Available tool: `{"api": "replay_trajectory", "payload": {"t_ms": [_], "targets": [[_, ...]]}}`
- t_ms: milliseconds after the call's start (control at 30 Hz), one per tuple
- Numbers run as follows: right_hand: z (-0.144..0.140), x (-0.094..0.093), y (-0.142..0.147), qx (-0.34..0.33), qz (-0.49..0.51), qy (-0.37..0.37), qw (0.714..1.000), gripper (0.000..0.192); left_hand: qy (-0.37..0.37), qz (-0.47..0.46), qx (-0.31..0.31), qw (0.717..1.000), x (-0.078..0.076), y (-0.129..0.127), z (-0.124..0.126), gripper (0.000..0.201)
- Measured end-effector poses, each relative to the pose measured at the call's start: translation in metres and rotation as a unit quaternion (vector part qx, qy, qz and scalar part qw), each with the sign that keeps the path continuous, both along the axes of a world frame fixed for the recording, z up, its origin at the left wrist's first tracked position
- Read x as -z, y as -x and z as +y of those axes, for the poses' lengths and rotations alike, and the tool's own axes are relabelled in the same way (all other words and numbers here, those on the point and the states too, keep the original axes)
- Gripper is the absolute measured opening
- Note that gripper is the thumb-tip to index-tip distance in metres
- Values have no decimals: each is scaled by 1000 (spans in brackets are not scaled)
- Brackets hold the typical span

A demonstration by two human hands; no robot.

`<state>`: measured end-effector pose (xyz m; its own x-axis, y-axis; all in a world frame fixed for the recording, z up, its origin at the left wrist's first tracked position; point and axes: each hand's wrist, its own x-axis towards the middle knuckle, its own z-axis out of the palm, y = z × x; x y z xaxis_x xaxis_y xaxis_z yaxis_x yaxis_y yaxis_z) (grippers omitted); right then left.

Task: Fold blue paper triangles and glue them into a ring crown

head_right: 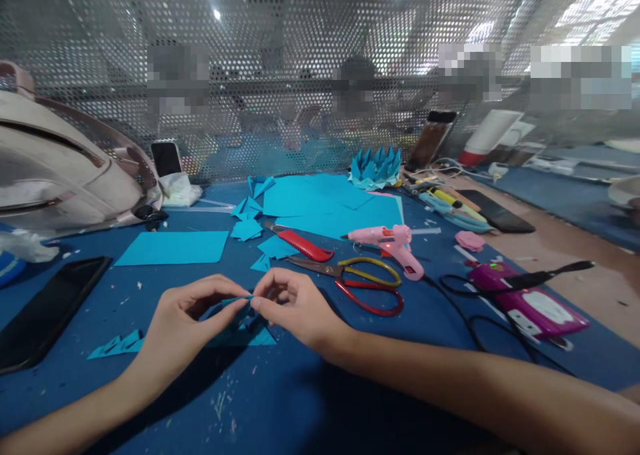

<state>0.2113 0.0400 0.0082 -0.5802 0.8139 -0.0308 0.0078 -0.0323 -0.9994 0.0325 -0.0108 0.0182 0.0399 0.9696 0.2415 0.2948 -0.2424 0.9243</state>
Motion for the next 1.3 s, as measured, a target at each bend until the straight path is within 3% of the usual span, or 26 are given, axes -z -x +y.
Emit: {"api": "replay_trajectory", "payload": {"t_ms": [233, 500, 900, 1000, 1300], "targets": [[-2, -3, 0, 3, -3, -20, 1000, 35, 18, 11, -2, 1000, -1, -1, 0, 8], [-2, -5, -2, -12, -14, 3, 1000, 34, 87, 9, -7, 996, 3, 2, 2, 13], [-1, -5, -3, -39, -28, -7, 999, 28, 97, 16, 7, 995, -1, 4, 2, 10], [0, -5, -5, -43, -50, -38, 997, 25, 104, 19, 17, 994, 0, 6, 3, 11], [6, -3, -9, -44, -127, -251, 959, 16, 122, 26, 41, 991, -1, 6, 4, 10]]}}
